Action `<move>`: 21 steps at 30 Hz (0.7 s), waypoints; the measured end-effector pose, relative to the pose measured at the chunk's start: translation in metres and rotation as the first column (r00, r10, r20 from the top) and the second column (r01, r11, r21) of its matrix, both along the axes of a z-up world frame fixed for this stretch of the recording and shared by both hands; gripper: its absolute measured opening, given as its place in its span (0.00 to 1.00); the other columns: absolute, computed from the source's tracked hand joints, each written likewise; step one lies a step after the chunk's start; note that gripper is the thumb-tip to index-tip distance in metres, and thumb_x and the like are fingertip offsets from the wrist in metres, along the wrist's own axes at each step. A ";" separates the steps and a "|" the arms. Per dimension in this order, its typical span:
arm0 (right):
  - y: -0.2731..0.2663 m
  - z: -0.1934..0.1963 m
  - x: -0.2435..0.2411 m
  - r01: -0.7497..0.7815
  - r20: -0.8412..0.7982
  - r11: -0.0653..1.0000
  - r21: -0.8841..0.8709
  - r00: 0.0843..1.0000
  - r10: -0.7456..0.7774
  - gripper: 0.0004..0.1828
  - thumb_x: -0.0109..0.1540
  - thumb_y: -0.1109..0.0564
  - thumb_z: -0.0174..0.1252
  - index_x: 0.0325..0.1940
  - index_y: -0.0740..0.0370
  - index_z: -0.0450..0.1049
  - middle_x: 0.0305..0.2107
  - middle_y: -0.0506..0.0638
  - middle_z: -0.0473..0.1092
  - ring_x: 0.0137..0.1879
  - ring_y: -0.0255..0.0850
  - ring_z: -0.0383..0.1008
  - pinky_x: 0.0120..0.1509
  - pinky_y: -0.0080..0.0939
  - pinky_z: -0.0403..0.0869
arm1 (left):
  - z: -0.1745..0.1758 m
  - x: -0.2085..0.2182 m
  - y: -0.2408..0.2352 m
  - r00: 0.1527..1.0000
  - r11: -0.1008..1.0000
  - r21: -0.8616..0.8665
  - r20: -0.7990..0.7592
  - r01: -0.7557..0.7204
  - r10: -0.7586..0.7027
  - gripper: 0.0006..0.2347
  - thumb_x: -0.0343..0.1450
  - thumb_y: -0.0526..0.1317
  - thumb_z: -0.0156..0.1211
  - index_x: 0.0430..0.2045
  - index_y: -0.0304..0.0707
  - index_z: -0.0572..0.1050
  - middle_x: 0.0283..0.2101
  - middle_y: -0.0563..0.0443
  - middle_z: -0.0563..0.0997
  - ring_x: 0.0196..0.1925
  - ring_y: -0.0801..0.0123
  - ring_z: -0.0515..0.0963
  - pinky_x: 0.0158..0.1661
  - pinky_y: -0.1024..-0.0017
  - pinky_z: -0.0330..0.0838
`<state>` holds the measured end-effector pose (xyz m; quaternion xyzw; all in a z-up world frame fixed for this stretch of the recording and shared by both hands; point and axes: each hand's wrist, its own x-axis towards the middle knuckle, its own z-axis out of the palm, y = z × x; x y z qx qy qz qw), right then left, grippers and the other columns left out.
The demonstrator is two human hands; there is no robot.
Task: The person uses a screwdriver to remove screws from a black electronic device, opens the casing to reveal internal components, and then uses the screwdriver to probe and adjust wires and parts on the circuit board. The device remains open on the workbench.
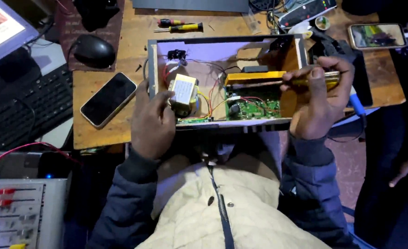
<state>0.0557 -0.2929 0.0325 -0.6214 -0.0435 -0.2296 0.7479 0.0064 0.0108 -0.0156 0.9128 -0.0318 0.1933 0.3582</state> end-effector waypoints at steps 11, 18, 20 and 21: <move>-0.001 -0.008 0.004 -0.024 0.291 0.998 -0.062 0.956 0.041 0.13 0.77 0.60 0.58 0.62 0.53 0.64 0.51 0.56 0.71 0.65 0.55 0.77 0.70 0.56 0.84 | -0.002 0.001 0.001 0.999 1.000 -0.015 0.033 0.017 -0.017 0.13 0.72 0.30 0.50 0.46 0.33 0.81 0.68 0.26 0.67 0.68 0.34 0.73 0.61 0.47 0.73; -0.004 -0.013 0.008 -0.011 0.274 0.993 -0.121 0.961 0.044 0.15 0.74 0.69 0.64 0.59 0.59 0.67 0.50 0.58 0.72 0.65 0.53 0.79 0.70 0.48 0.84 | -0.011 0.002 0.006 0.999 0.999 -0.013 0.042 0.032 -0.031 0.14 0.71 0.29 0.49 0.46 0.35 0.81 0.69 0.23 0.65 0.71 0.32 0.70 0.64 0.47 0.69; -0.005 -0.014 0.007 -0.017 0.262 0.990 -0.140 0.964 0.054 0.15 0.74 0.69 0.63 0.59 0.60 0.67 0.51 0.58 0.72 0.65 0.53 0.78 0.71 0.49 0.84 | -0.007 0.000 0.003 0.999 0.999 -0.028 0.027 0.036 -0.035 0.14 0.71 0.28 0.49 0.46 0.34 0.81 0.69 0.24 0.65 0.71 0.32 0.69 0.65 0.46 0.68; -0.004 -0.013 0.009 -0.015 0.264 0.988 -0.155 0.963 0.057 0.14 0.75 0.70 0.62 0.59 0.60 0.67 0.51 0.58 0.71 0.66 0.53 0.78 0.72 0.51 0.84 | -0.004 0.003 0.004 0.999 0.998 -0.037 0.025 0.046 -0.045 0.14 0.71 0.28 0.49 0.46 0.33 0.80 0.69 0.25 0.65 0.72 0.32 0.68 0.66 0.45 0.68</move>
